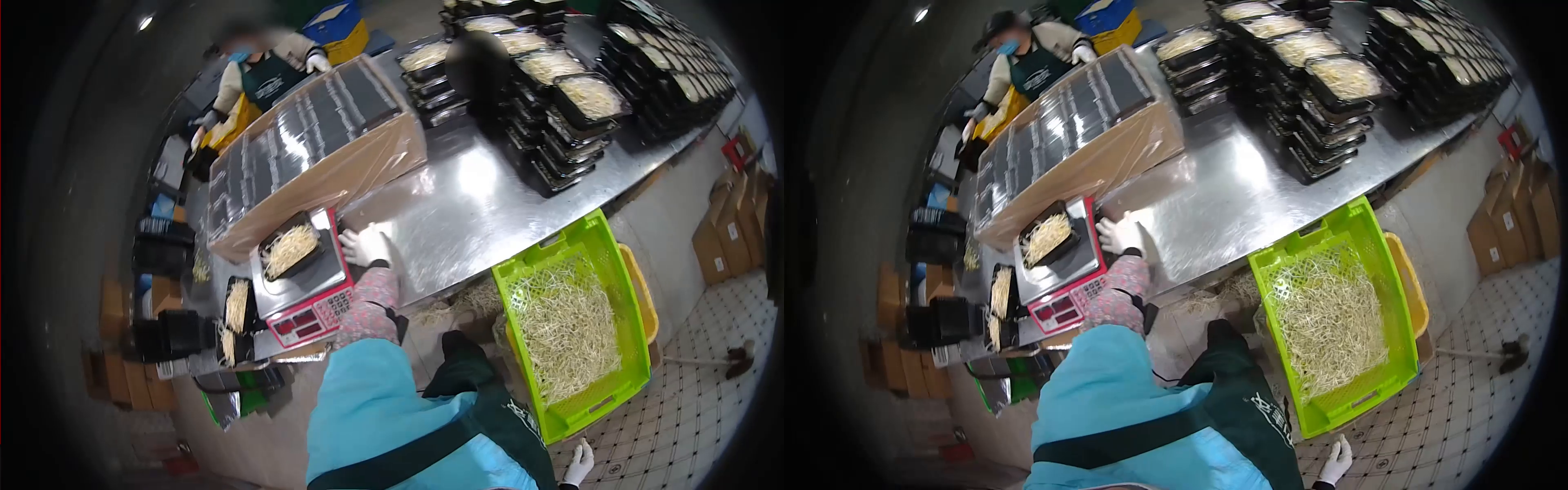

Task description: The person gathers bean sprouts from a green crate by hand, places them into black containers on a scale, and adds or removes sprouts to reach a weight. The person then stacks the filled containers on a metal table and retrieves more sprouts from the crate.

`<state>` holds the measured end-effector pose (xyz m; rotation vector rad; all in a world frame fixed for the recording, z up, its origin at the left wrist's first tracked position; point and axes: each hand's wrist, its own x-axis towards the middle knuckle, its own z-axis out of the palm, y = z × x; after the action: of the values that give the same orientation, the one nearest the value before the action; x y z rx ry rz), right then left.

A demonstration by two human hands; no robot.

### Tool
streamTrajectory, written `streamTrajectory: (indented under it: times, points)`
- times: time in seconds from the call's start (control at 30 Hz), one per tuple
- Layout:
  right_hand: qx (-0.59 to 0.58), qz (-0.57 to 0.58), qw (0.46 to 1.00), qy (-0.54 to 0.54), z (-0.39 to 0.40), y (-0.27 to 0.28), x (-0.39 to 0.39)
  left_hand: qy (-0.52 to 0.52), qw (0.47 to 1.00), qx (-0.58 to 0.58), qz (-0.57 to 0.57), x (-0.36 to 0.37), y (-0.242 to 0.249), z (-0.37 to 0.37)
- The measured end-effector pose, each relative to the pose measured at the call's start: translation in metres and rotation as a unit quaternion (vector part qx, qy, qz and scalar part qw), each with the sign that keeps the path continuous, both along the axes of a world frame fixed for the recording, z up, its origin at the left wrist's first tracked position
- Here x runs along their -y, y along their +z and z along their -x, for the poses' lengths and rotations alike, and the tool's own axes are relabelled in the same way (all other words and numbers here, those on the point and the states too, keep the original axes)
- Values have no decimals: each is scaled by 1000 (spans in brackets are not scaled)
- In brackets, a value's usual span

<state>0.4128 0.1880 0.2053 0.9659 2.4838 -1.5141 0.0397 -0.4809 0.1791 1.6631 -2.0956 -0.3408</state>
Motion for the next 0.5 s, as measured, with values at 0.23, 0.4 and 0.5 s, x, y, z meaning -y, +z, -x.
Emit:
streamTrajectory:
  times: [0.23, 0.4, 0.5]
  points:
    - [14, -104, 988, 113, 18, -3, 16, -562, 822, -38, 85, -182, -44, 94]
    - [-52, -150, 984, 75, 62, 4, 18, -914, 265, 49, -304, -383, -44, -38]
    - [-63, -201, 973, -92, 53, -3, 1, -921, 343, -85, -164, -375, -20, -31]
